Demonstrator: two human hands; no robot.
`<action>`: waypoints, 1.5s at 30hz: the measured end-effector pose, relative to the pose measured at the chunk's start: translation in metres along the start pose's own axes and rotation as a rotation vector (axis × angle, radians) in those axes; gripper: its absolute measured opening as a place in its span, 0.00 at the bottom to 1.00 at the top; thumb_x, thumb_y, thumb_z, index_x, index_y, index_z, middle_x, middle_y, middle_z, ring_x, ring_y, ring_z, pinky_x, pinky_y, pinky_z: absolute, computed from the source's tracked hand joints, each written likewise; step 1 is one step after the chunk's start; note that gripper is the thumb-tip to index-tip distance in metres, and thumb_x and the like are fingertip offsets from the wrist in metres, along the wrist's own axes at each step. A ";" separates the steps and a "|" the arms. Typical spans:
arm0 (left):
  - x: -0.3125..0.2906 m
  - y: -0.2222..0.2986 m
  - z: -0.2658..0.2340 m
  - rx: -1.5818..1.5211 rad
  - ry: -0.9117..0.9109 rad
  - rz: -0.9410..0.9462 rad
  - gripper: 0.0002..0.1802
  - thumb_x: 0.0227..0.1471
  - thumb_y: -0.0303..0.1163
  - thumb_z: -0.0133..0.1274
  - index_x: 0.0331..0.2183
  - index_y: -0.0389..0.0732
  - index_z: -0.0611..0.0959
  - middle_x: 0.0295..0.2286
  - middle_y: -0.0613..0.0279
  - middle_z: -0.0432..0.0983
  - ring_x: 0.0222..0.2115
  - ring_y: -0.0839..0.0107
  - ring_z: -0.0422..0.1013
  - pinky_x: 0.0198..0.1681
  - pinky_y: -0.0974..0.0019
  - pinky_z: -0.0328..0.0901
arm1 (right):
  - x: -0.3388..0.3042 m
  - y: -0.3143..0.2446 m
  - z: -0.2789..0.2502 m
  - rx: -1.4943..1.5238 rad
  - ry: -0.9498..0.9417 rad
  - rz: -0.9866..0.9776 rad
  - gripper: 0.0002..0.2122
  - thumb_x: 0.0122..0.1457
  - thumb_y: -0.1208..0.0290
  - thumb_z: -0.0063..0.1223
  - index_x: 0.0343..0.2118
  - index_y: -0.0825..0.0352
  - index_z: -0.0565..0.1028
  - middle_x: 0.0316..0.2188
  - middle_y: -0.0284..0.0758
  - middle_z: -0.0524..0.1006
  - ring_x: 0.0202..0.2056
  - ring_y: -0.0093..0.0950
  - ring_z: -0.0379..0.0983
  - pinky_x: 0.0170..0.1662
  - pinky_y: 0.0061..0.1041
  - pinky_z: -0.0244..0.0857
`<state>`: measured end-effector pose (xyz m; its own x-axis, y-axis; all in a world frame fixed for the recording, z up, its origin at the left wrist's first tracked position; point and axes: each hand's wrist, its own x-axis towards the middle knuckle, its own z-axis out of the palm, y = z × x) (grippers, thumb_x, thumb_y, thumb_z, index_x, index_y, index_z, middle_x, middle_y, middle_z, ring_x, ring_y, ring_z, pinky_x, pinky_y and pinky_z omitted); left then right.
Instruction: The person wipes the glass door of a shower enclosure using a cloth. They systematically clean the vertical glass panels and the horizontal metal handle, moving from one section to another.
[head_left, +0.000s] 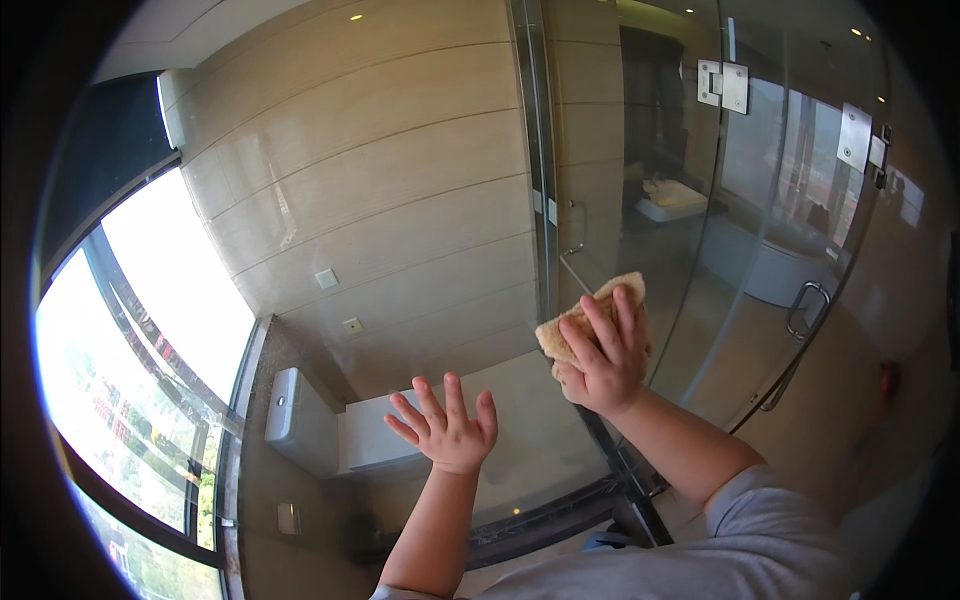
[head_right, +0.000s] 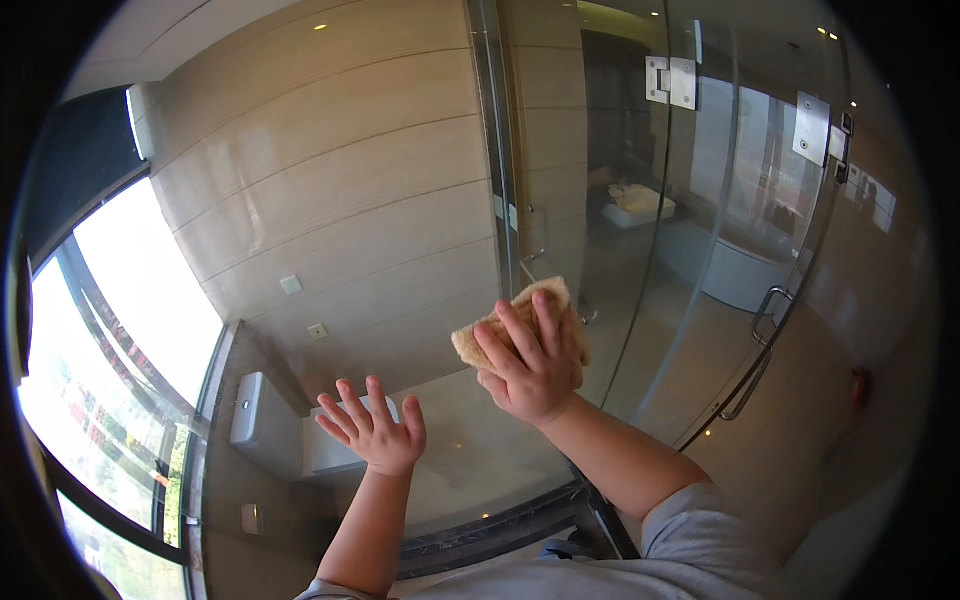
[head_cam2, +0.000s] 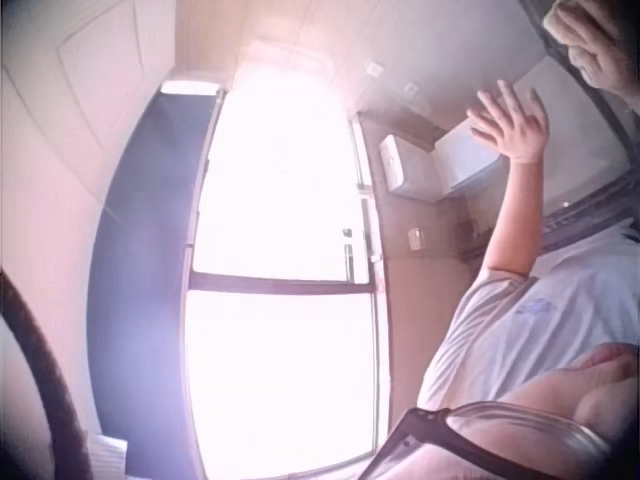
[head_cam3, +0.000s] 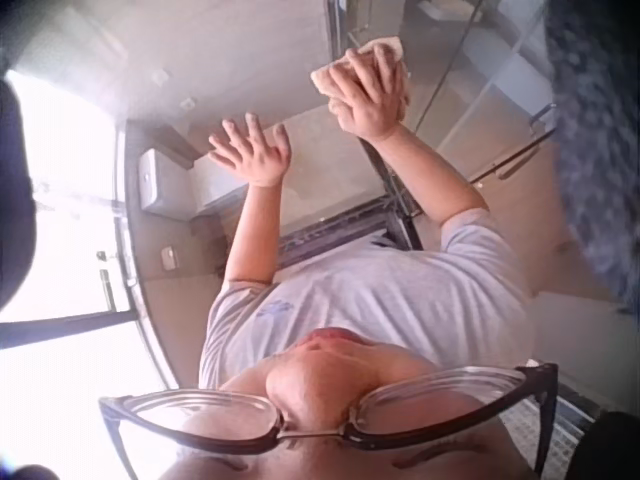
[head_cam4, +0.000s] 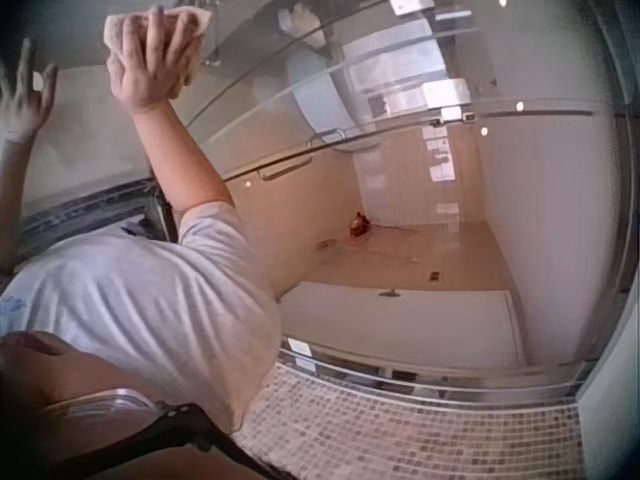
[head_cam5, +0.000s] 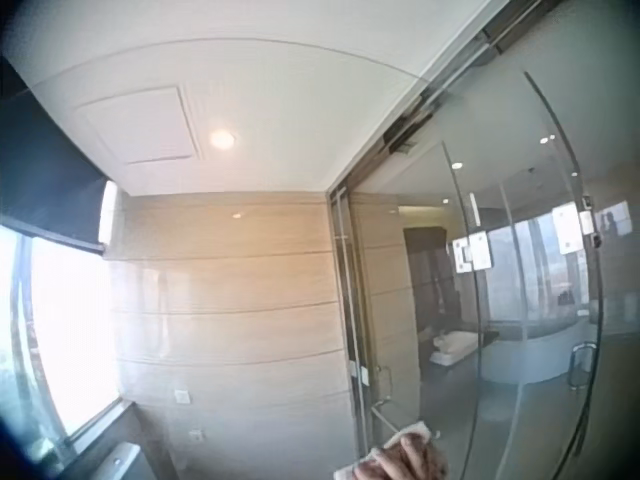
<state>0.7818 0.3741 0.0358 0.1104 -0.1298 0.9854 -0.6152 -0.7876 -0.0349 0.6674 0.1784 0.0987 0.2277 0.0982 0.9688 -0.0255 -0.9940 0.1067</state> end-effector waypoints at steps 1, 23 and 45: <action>0.001 -0.001 -0.001 0.005 -0.005 0.016 0.34 0.59 0.51 0.42 0.63 0.46 0.64 0.64 0.46 0.50 0.65 0.38 0.41 0.65 0.38 0.31 | 0.023 -0.001 -0.002 0.018 0.043 0.029 0.23 0.51 0.65 0.57 0.53 0.56 0.74 0.60 0.38 0.66 0.64 0.54 0.52 0.59 0.62 0.45; -0.001 0.004 -0.003 -0.009 -0.033 0.000 0.34 0.60 0.48 0.41 0.63 0.44 0.63 0.65 0.47 0.48 0.66 0.40 0.39 0.66 0.40 0.30 | 0.015 -0.032 0.010 0.043 0.004 0.037 0.23 0.52 0.63 0.59 0.53 0.49 0.74 0.62 0.34 0.64 0.65 0.45 0.52 0.61 0.60 0.42; -0.013 0.002 0.000 0.015 -0.007 -0.013 0.30 0.62 0.45 0.38 0.63 0.47 0.63 0.65 0.48 0.49 0.66 0.41 0.41 0.66 0.41 0.31 | -0.001 -0.055 0.020 0.105 -0.072 0.003 0.20 0.56 0.60 0.53 0.53 0.49 0.75 0.61 0.30 0.67 0.65 0.40 0.54 0.66 0.51 0.32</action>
<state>0.7787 0.3742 0.0227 0.1239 -0.1238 0.9845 -0.6017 -0.7984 -0.0246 0.6885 0.2316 0.0878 0.2968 0.0951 0.9502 0.0746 -0.9943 0.0762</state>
